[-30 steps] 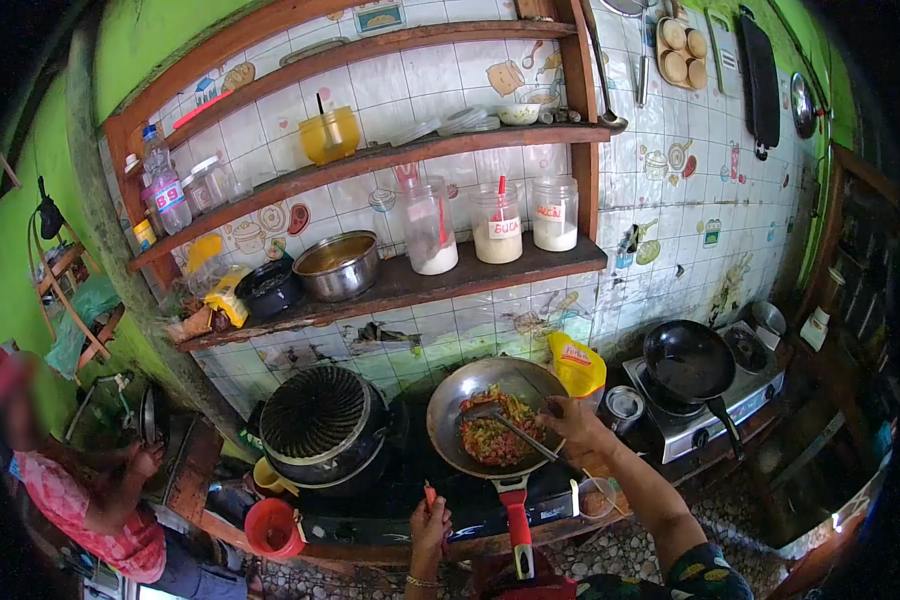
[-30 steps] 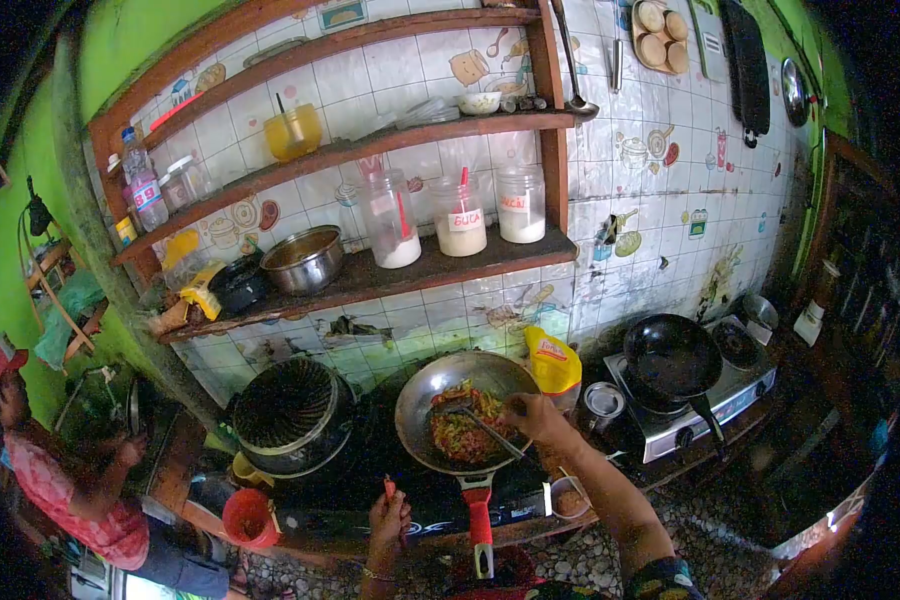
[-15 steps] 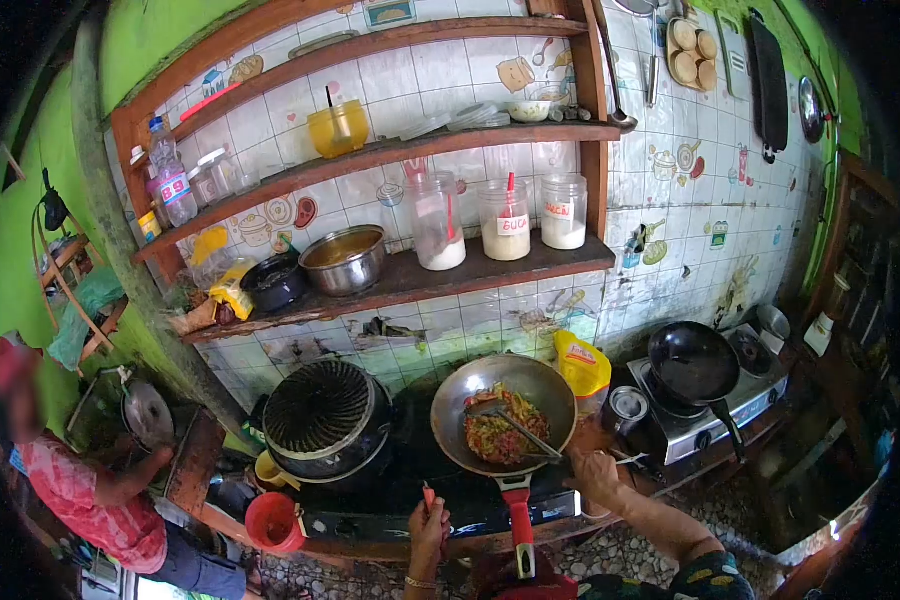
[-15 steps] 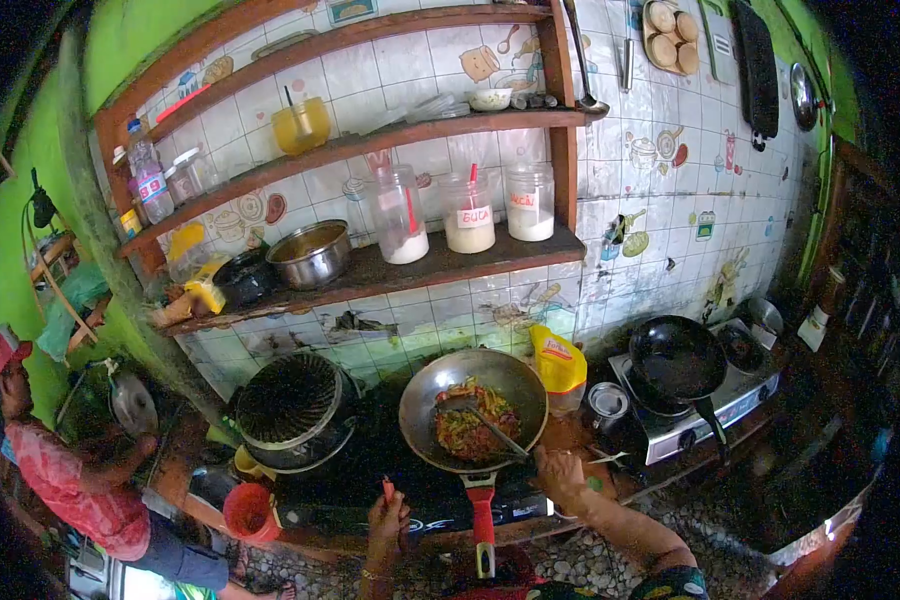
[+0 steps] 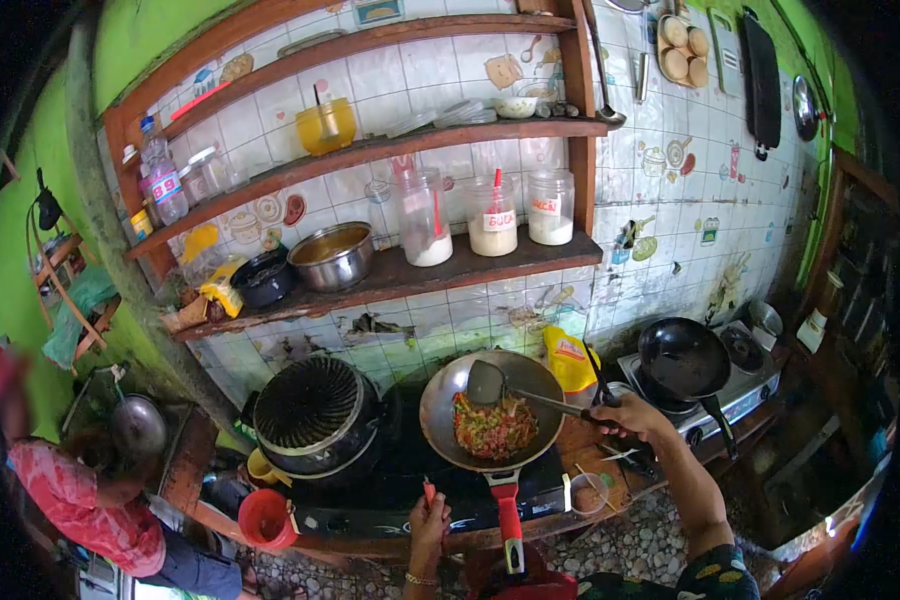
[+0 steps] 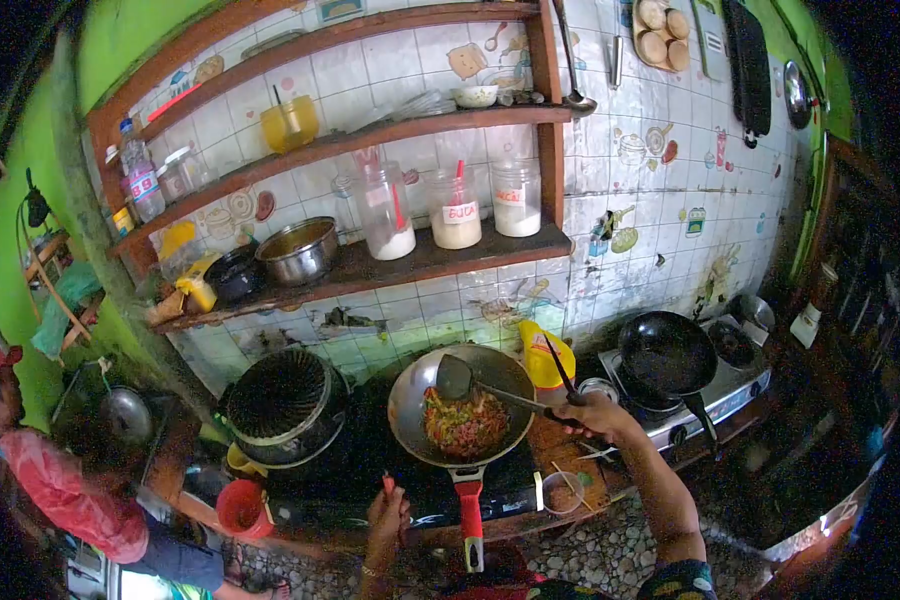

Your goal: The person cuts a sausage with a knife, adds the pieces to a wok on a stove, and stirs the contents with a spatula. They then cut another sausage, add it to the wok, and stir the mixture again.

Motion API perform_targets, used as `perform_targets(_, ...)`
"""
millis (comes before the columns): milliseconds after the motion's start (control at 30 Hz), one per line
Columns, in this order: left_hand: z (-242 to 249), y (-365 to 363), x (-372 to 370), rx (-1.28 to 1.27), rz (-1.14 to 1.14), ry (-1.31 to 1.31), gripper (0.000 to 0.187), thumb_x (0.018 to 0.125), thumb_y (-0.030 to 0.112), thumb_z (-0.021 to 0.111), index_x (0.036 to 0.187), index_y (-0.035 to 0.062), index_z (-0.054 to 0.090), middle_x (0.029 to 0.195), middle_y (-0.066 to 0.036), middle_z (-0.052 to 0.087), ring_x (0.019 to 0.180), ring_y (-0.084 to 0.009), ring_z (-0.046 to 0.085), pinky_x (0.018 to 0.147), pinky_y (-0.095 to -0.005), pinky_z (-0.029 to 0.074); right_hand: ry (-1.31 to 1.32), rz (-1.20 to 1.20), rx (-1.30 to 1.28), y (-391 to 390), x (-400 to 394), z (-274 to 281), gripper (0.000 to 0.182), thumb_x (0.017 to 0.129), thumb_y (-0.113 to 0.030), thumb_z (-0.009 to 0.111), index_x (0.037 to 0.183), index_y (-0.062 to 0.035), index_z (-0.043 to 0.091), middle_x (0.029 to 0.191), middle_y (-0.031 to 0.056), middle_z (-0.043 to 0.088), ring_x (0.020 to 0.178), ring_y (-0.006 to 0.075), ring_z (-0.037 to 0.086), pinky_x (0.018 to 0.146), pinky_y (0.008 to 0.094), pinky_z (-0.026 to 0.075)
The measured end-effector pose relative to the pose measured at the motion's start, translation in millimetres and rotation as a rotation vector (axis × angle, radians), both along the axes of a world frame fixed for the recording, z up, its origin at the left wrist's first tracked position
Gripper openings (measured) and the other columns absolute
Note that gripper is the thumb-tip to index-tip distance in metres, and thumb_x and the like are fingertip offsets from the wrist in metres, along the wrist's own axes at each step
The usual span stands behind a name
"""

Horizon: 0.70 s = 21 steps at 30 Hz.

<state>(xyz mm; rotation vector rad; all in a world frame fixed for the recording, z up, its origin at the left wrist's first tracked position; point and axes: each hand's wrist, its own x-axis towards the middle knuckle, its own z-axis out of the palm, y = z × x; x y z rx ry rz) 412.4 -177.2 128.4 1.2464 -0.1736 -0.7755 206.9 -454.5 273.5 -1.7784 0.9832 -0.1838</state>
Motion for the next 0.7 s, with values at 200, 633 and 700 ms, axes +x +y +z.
perform_targets(200, 6.6, 1.4, 3.7, -0.086, -0.009, -0.026, 0.016, 0.085, 0.023, 0.054, 0.086, 0.0089, 0.046, 0.056, 0.004, 0.041, 0.042, -0.0024, 0.034, 0.036, -0.0175, 0.027, -0.265, -0.168, 0.887, -11.5, -1.7, -65.6, 0.023, 0.083, -0.03, 0.052, 0.089, -0.0077, 0.053, 0.055, -0.004, 0.04, 0.044, 0.0036, 0.032, 0.031, 0.0134, 0.022)
perform_targets(633, 13.8, 16.5, 0.8, -0.018, 0.051, -0.022, 0.017, 0.085, 0.024, 0.054, 0.086, 0.0092, 0.046, 0.055, 0.004, 0.04, 0.043, -0.0048, 0.035, 0.038, -0.0203, 0.028, 0.29, 0.383, -1.074, 35.0, -30.5, 38.7, 0.033, 0.072, -0.039, 0.062, 0.086, -0.009, 0.062, 0.065, 0.0101, 0.059, 0.063, 0.0256, 0.06, 0.053, 0.0353, 0.046)
perform_targets(700, 4.6, 23.6, 3.9, -0.007, 0.078, -0.066, 0.017, 0.085, 0.024, 0.054, 0.086, 0.009, 0.046, 0.055, 0.004, 0.039, 0.043, -0.0047, 0.035, 0.038, -0.0203, 0.027, 0.456, 0.428, -0.988, 43.2, -32.3, 57.4, 0.035, 0.068, -0.042, 0.064, 0.087, -0.0125, 0.061, 0.069, 0.0131, 0.059, 0.069, 0.03, 0.06, 0.055, 0.0393, 0.046)
